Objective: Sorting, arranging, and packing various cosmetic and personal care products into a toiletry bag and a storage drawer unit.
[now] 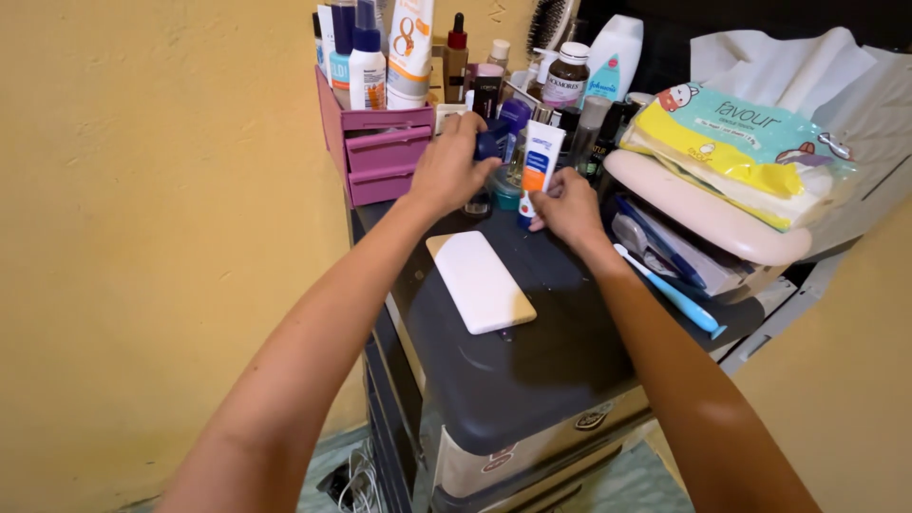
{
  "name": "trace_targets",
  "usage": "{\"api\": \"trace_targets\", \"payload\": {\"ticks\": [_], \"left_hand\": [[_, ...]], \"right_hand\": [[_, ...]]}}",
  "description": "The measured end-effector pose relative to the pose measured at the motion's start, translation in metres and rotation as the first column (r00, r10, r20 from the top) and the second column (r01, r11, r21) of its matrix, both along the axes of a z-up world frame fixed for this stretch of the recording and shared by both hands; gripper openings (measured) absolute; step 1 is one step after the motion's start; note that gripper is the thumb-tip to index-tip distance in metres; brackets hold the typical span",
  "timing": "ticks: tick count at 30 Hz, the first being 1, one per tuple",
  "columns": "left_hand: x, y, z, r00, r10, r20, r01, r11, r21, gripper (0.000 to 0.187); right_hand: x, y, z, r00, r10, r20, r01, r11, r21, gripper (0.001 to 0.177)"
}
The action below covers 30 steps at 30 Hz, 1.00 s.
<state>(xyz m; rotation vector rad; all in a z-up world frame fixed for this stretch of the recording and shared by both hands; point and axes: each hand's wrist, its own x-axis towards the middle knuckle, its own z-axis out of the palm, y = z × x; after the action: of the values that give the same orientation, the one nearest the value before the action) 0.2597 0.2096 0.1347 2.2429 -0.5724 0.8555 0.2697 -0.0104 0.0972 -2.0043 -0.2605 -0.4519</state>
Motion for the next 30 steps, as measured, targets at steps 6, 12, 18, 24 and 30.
{"api": "trace_targets", "payload": {"ticks": [6,12,18,24,30], "left_hand": [[0.011,-0.012,0.002,0.995,-0.043,0.089,0.045,0.999,-0.027,0.052],[0.010,-0.028,0.011,0.993,0.115,0.001,-0.115,0.993,-0.017,0.051],[0.023,-0.034,0.023,0.982,0.181,0.052,-0.179,0.983,-0.051,0.049],[0.030,-0.041,0.030,0.984,0.169,0.062,-0.167,0.985,-0.032,0.051],[0.039,-0.045,0.027,0.986,0.156,0.054,-0.153,0.987,-0.050,0.056]], "right_hand": [[0.004,-0.016,-0.007,0.998,-0.064,0.016,0.063,0.997,0.039,0.022],[-0.007,-0.024,-0.004,0.999,-0.037,0.004,0.037,0.998,0.044,0.025],[0.002,-0.036,-0.011,0.999,0.037,-0.031,-0.033,0.992,0.125,0.024],[0.012,-0.037,-0.009,0.972,0.223,-0.072,-0.213,0.969,0.123,0.026],[0.037,-0.057,0.026,0.969,-0.021,-0.246,-0.016,0.989,-0.148,0.029]]}}
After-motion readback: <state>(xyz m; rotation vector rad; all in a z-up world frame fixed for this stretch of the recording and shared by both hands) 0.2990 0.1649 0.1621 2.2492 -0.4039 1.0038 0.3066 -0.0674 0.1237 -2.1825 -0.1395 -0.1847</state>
